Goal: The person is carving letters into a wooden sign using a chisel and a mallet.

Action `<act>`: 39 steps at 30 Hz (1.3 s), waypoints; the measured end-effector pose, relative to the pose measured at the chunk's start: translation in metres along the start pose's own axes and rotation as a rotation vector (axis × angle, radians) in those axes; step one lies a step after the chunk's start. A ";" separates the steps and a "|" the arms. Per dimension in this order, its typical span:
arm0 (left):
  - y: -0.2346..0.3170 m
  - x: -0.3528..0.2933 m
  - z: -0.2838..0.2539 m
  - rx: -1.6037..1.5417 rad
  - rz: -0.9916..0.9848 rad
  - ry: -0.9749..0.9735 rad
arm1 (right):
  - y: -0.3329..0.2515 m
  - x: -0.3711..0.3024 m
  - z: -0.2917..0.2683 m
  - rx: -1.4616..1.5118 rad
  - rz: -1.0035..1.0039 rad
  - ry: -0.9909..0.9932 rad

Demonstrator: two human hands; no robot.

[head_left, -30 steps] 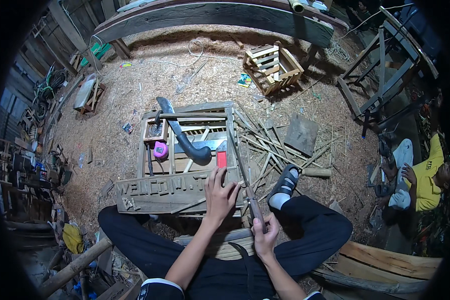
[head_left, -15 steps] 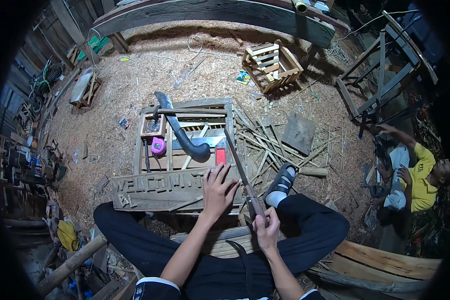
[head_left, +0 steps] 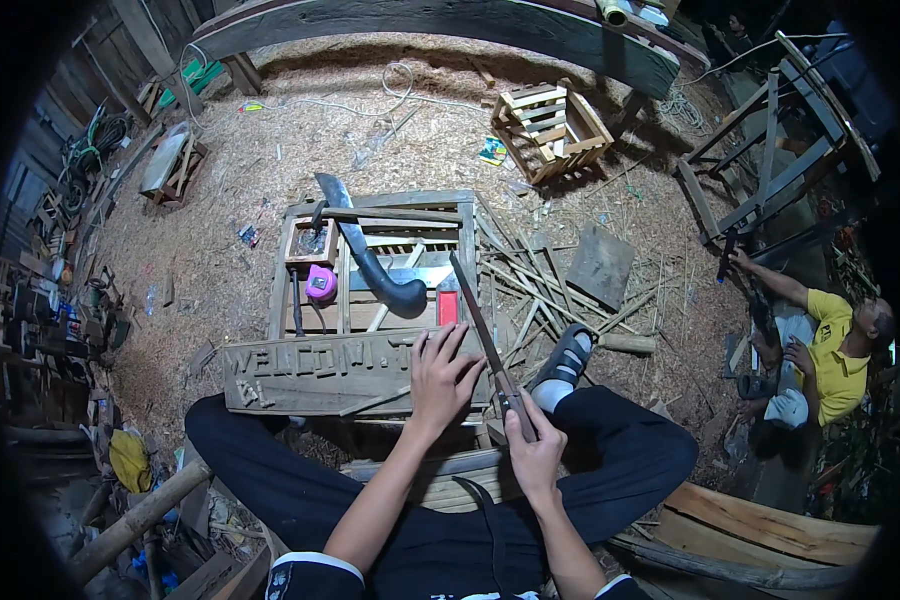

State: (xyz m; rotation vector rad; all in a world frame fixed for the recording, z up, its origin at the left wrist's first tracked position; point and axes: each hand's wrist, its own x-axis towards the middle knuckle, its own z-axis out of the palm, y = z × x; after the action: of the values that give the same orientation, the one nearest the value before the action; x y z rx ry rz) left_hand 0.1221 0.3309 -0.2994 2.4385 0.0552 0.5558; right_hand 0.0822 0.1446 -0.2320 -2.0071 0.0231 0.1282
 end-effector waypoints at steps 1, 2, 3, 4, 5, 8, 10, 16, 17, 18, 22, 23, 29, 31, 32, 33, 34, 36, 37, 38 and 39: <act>-0.001 0.000 0.001 0.000 0.006 0.002 | 0.001 -0.001 0.000 -0.004 -0.009 -0.001; -0.002 -0.001 0.001 0.002 0.005 0.004 | 0.000 -0.001 0.000 -0.008 -0.017 -0.002; -0.002 -0.001 0.002 -0.005 0.005 0.008 | -0.001 -0.001 0.001 -0.007 -0.019 -0.004; -0.003 -0.001 0.002 -0.013 0.007 0.010 | -0.003 -0.001 0.002 -0.022 -0.011 0.002; -0.003 -0.001 0.002 -0.011 0.007 0.010 | -0.004 -0.002 0.003 -0.037 -0.004 0.009; -0.002 -0.001 0.002 -0.025 -0.001 0.003 | 0.001 0.001 0.005 -0.023 -0.067 0.036; -0.002 -0.001 0.001 -0.020 -0.001 -0.013 | -0.003 0.002 0.004 -0.017 -0.058 0.030; -0.001 0.000 0.000 -0.010 0.003 -0.002 | -0.003 0.005 -0.003 -0.037 -0.014 0.015; 0.000 0.000 -0.001 -0.011 0.003 -0.003 | -0.004 0.005 -0.004 -0.037 0.020 -0.008; 0.000 0.000 -0.001 -0.012 -0.004 0.005 | -0.001 0.004 -0.003 -0.038 0.022 -0.008; 0.000 0.001 0.000 -0.016 0.001 0.012 | 0.008 0.004 0.001 -0.046 -0.028 0.001; 0.000 0.002 0.000 -0.017 0.000 0.011 | 0.009 0.004 0.001 -0.053 -0.001 -0.005; 0.001 0.000 0.001 -0.017 -0.019 0.006 | 0.002 0.002 -0.005 -0.085 0.013 -0.058; 0.001 0.000 0.003 -0.019 -0.029 -0.005 | 0.005 -0.001 -0.008 -0.090 -0.009 -0.054; -0.001 0.000 0.004 -0.019 -0.033 -0.005 | 0.006 -0.002 -0.009 -0.094 -0.032 -0.050; -0.004 -0.001 0.004 -0.018 -0.028 -0.016 | 0.007 -0.001 -0.008 -0.096 -0.031 -0.053; -0.003 -0.001 0.003 -0.016 -0.018 -0.029 | 0.009 -0.002 -0.006 -0.105 -0.063 -0.033; -0.002 -0.001 0.005 -0.010 -0.017 -0.023 | 0.009 -0.001 -0.004 -0.114 -0.093 -0.013; -0.003 0.000 0.004 -0.001 -0.017 -0.017 | 0.005 0.002 -0.002 -0.104 -0.069 -0.019; -0.002 0.000 0.004 0.000 -0.017 -0.018 | 0.002 0.003 -0.001 -0.094 -0.044 -0.025; -0.001 0.000 0.004 0.001 -0.032 -0.015 | 0.002 0.001 -0.004 -0.093 -0.043 -0.025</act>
State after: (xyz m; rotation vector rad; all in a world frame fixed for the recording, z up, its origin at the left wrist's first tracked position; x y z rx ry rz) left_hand 0.1235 0.3291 -0.3025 2.4380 0.0877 0.5237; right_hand 0.0832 0.1403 -0.2321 -2.0970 -0.0424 0.1288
